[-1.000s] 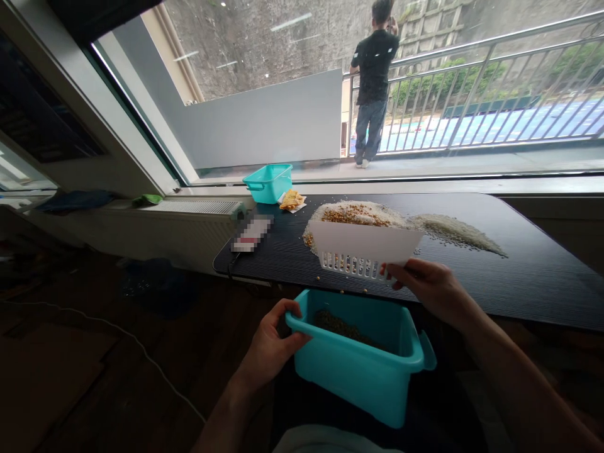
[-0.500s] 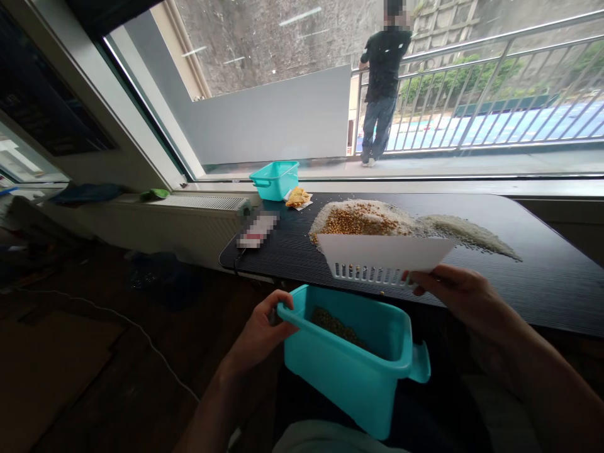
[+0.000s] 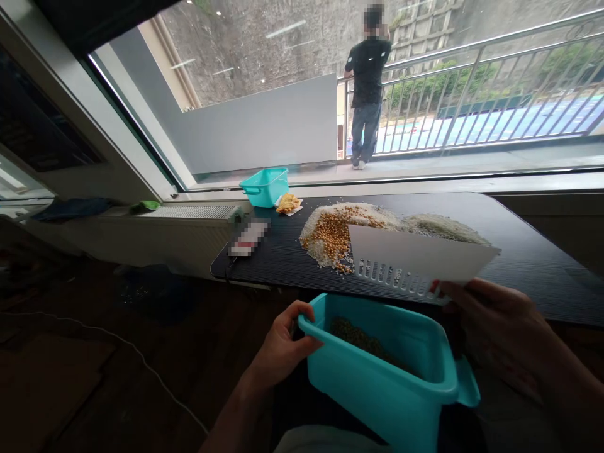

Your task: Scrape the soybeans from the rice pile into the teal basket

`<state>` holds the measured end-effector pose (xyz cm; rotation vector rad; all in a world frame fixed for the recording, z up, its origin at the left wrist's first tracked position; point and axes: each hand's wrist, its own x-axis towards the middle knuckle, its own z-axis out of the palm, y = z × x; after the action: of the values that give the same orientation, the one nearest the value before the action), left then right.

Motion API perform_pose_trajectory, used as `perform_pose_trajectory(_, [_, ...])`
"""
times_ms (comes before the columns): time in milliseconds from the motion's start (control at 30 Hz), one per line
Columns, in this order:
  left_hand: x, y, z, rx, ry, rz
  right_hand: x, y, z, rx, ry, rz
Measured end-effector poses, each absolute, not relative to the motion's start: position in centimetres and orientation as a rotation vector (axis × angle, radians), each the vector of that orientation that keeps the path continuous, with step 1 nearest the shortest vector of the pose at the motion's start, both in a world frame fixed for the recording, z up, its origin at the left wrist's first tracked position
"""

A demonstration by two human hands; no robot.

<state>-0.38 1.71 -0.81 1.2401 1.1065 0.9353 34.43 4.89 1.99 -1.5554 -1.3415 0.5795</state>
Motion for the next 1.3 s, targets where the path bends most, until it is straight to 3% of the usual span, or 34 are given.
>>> perform_pose_trajectory(200, [-0.9,1.4,-1.0,1.285,1.145,0.977,33.1,7.1,2.6,-1.482,-1.303,0.765])
perform_pose_trajectory(1300, [-1.3,1.3,-0.5,1.273,1.184,0.973,32.4,9.0,2.2,-1.324,-1.390,0.955])
